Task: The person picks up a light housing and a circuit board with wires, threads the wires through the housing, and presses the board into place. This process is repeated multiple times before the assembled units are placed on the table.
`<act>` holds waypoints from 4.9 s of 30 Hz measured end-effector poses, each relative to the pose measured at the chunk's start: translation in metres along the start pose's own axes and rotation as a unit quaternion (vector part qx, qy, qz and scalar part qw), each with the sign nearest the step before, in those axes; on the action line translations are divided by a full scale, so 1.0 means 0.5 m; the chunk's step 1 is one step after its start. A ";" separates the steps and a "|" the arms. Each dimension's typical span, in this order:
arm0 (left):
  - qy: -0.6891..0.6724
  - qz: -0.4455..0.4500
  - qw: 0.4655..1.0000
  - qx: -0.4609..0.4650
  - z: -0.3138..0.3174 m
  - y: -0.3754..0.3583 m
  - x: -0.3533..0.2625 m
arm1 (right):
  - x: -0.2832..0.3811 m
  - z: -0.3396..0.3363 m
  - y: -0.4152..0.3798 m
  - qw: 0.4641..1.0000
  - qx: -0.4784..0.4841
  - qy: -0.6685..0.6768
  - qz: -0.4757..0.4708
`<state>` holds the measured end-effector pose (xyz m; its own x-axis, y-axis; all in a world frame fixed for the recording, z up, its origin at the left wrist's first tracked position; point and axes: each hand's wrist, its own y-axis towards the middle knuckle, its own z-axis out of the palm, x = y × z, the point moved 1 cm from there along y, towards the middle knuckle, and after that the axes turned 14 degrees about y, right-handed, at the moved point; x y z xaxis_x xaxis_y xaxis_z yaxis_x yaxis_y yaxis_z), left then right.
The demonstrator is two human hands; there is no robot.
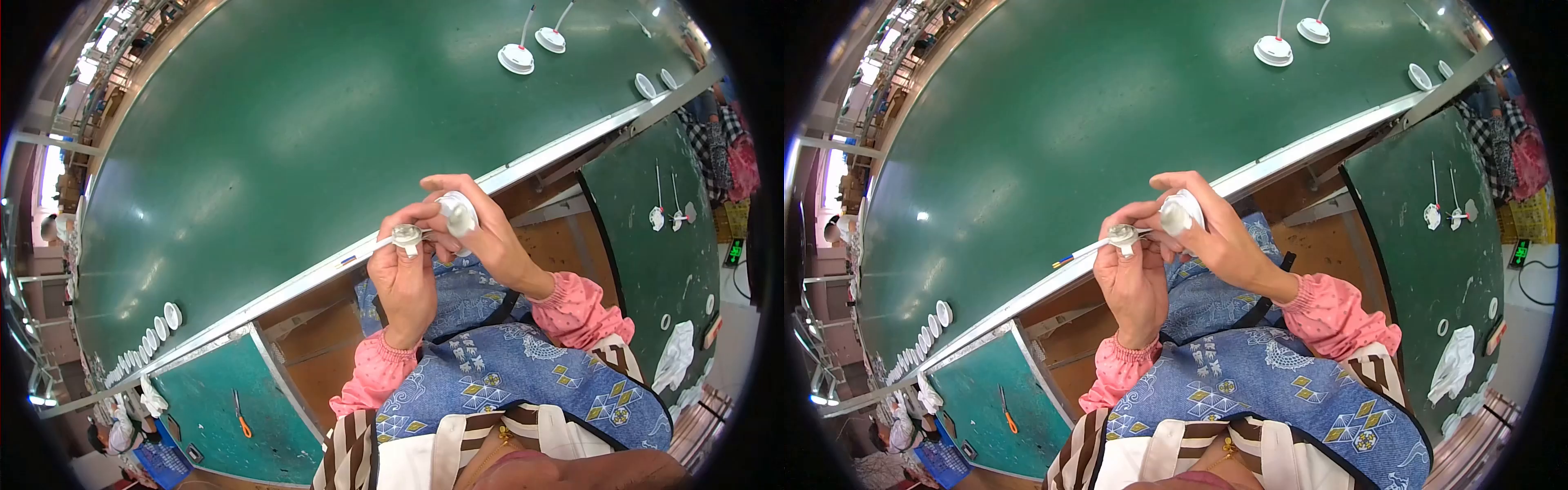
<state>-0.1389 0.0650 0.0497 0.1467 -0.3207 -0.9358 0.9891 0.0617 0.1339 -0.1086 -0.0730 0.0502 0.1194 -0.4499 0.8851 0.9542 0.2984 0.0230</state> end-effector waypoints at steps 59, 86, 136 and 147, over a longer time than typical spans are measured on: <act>0.244 -0.038 0.964 -0.102 -0.090 0.012 -0.016 | -0.022 0.058 0.044 0.990 -0.013 -0.134 -0.048; 0.270 0.005 0.956 -0.113 -0.072 0.014 -0.008 | -0.022 0.059 0.034 0.972 0.000 -0.224 -0.076; 0.548 0.153 0.822 -0.044 -0.232 0.037 -0.107 | 0.057 -0.138 0.119 0.841 -0.031 -0.463 -0.279; 0.715 -0.198 0.480 -0.469 -0.911 -0.119 -0.235 | 0.086 -0.627 0.522 0.451 -0.025 -0.860 -0.239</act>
<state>-0.2219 0.5294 0.0029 -0.8734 0.4506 -0.1847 0.3944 0.8770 0.2745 0.2316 -0.2786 -0.0516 -0.4521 0.8770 -0.1629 0.7678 0.4755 0.4294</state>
